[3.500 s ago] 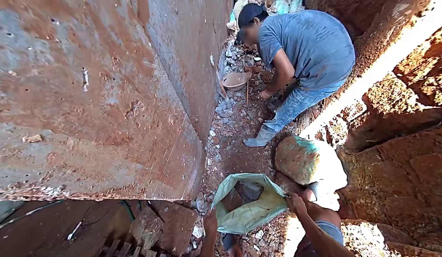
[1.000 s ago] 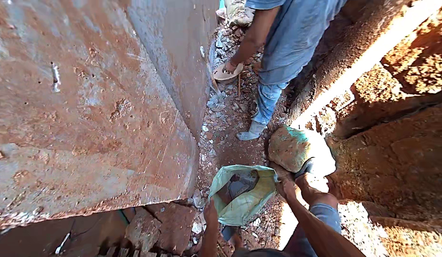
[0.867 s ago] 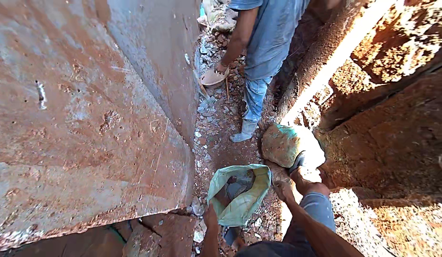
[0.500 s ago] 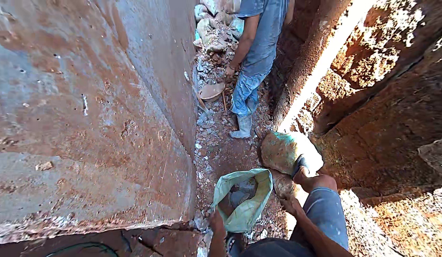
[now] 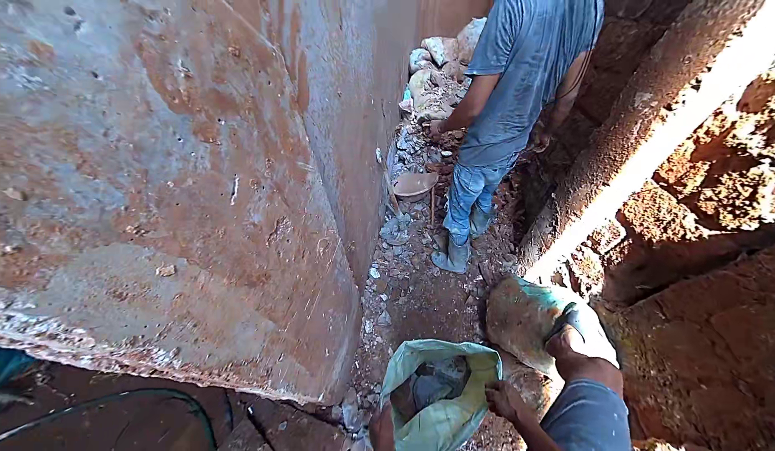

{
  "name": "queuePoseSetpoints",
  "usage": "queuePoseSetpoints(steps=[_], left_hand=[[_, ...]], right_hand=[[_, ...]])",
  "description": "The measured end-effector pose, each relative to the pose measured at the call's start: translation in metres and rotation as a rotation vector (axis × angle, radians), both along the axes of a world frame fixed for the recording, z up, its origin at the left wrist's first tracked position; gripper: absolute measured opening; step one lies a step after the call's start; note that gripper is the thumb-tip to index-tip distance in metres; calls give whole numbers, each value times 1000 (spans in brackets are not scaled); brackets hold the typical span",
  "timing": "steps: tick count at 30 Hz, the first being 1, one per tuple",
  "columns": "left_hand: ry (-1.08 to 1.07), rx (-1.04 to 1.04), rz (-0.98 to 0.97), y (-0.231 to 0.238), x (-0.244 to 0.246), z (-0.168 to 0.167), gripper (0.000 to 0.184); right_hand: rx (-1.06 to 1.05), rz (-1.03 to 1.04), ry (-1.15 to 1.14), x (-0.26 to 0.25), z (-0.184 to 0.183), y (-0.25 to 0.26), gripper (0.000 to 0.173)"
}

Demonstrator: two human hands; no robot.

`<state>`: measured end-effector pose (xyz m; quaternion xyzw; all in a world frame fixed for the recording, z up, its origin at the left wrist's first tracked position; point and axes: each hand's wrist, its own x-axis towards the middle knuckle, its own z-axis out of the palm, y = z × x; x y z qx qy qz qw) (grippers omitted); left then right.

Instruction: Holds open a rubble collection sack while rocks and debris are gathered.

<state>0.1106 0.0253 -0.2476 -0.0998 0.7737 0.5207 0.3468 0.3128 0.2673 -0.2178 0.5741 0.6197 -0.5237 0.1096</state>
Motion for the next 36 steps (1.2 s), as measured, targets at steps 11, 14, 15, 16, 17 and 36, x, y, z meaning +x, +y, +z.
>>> queuePoseSetpoints(steps=[11,14,15,16,17,36], left_hand=[[-18,-45,-52,2,-1,4,44],[-25,-54,-64,-1,-1,0,45],[-27,-59,-65,-2,-1,-1,45],[-28,-62,-66,-3,-1,-2,44],[-31,-63,-70,-3,-1,0,44],[-162,-129,-110,6,1,49,43]], right_hand=[[-19,-75,60,10,5,16,29],[-58,-196,66,16,14,11,29],[-65,-216,84,15,18,9,29],[-58,-222,99,13,19,8,27],[-50,-225,117,13,21,5,25],[-317,-526,706,51,78,-49,39]])
